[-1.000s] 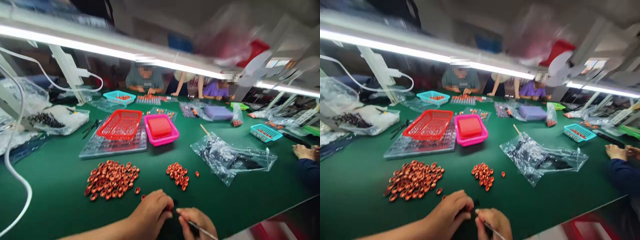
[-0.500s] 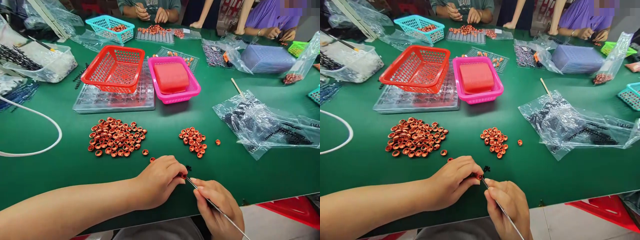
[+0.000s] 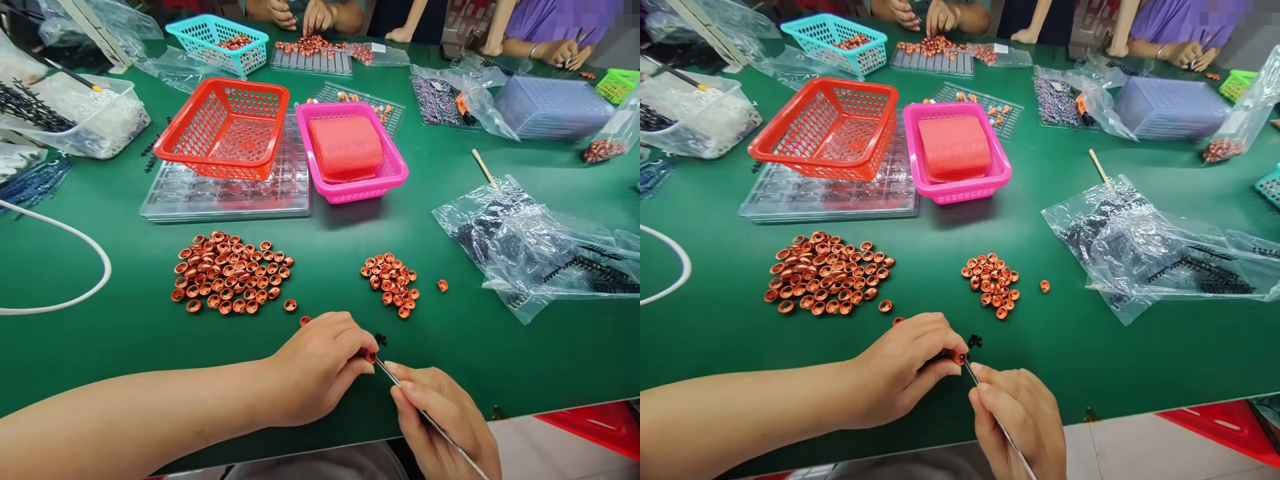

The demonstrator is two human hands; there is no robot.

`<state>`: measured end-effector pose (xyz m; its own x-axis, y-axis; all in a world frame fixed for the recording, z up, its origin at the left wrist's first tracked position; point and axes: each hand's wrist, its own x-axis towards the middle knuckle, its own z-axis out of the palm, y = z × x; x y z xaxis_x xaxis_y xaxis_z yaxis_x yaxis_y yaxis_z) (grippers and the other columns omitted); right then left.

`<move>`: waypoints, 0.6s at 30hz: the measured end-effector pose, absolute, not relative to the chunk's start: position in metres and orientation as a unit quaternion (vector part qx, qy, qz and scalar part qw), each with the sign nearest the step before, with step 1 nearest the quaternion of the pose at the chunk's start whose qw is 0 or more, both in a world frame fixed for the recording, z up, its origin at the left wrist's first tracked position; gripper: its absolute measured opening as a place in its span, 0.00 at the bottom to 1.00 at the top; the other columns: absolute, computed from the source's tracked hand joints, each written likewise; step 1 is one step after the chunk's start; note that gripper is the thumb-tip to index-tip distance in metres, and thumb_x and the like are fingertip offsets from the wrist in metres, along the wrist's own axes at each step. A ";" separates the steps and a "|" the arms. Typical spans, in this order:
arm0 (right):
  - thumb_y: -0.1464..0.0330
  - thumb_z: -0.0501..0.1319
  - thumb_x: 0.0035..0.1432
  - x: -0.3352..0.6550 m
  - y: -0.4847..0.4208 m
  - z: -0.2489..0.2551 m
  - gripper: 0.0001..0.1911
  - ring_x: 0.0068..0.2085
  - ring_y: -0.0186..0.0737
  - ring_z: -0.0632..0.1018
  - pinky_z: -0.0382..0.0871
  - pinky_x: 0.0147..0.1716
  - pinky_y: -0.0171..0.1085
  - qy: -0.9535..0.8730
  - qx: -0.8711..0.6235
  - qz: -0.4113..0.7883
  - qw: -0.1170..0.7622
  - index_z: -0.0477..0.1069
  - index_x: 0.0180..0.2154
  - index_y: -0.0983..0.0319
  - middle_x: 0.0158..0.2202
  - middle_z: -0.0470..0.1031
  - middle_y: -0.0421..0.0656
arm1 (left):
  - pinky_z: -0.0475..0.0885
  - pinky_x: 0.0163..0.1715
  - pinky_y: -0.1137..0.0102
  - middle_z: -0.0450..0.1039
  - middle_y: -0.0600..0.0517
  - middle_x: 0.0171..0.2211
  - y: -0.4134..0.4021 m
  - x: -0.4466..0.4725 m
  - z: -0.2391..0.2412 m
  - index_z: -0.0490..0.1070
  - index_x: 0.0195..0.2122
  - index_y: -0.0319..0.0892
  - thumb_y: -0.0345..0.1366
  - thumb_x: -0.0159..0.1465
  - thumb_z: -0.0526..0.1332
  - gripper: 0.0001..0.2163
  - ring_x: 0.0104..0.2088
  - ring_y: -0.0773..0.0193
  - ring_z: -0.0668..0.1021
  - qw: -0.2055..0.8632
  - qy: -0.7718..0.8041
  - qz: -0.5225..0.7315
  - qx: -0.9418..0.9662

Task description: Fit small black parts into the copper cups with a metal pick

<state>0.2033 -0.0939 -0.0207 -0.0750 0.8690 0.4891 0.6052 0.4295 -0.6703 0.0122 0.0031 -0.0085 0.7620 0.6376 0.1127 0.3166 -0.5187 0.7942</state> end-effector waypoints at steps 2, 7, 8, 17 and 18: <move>0.83 0.60 0.55 0.203 -0.094 -0.020 0.19 0.41 0.40 0.79 0.75 0.36 0.39 -0.719 -0.515 0.143 0.444 0.69 0.47 0.62 0.43 0.78 0.46 | 0.67 0.37 0.68 0.74 0.51 0.33 0.003 0.012 -0.008 0.68 0.40 0.39 0.30 0.66 0.56 0.03 0.33 0.64 0.71 0.406 0.284 0.196 0.846; 0.83 0.61 0.55 0.205 -0.094 -0.021 0.19 0.40 0.39 0.79 0.75 0.36 0.38 -0.737 -0.497 0.137 0.437 0.68 0.47 0.63 0.43 0.78 0.47 | 0.67 0.37 0.68 0.74 0.50 0.33 0.003 0.012 -0.007 0.68 0.40 0.40 0.30 0.67 0.55 0.04 0.33 0.64 0.71 0.406 0.281 0.196 0.847; 0.83 0.61 0.55 0.205 -0.094 -0.021 0.19 0.40 0.39 0.79 0.75 0.36 0.38 -0.736 -0.500 0.135 0.436 0.68 0.47 0.63 0.43 0.78 0.47 | 0.67 0.37 0.68 0.74 0.50 0.33 0.003 0.012 -0.007 0.68 0.40 0.40 0.30 0.67 0.55 0.04 0.33 0.64 0.71 0.406 0.280 0.197 0.848; 0.81 0.61 0.54 0.206 -0.090 -0.017 0.17 0.40 0.40 0.80 0.76 0.36 0.37 -0.749 -0.491 0.113 0.431 0.69 0.45 0.63 0.42 0.78 0.47 | 0.67 0.37 0.67 0.74 0.50 0.33 0.004 0.013 -0.007 0.68 0.40 0.39 0.29 0.66 0.56 0.04 0.33 0.64 0.71 0.410 0.279 0.205 0.844; 0.81 0.61 0.54 0.206 -0.090 -0.017 0.17 0.40 0.40 0.80 0.76 0.36 0.37 -0.747 -0.492 0.113 0.432 0.69 0.45 0.63 0.43 0.78 0.47 | 0.67 0.37 0.67 0.74 0.50 0.33 0.004 0.013 -0.007 0.68 0.40 0.39 0.29 0.66 0.56 0.04 0.33 0.64 0.71 0.411 0.280 0.205 0.843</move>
<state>0.2060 -0.0905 -0.0173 -0.1424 0.8328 0.5349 0.6384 0.4902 -0.5933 0.0128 0.0036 -0.0066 0.7591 0.6405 0.1163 0.3030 -0.5058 0.8077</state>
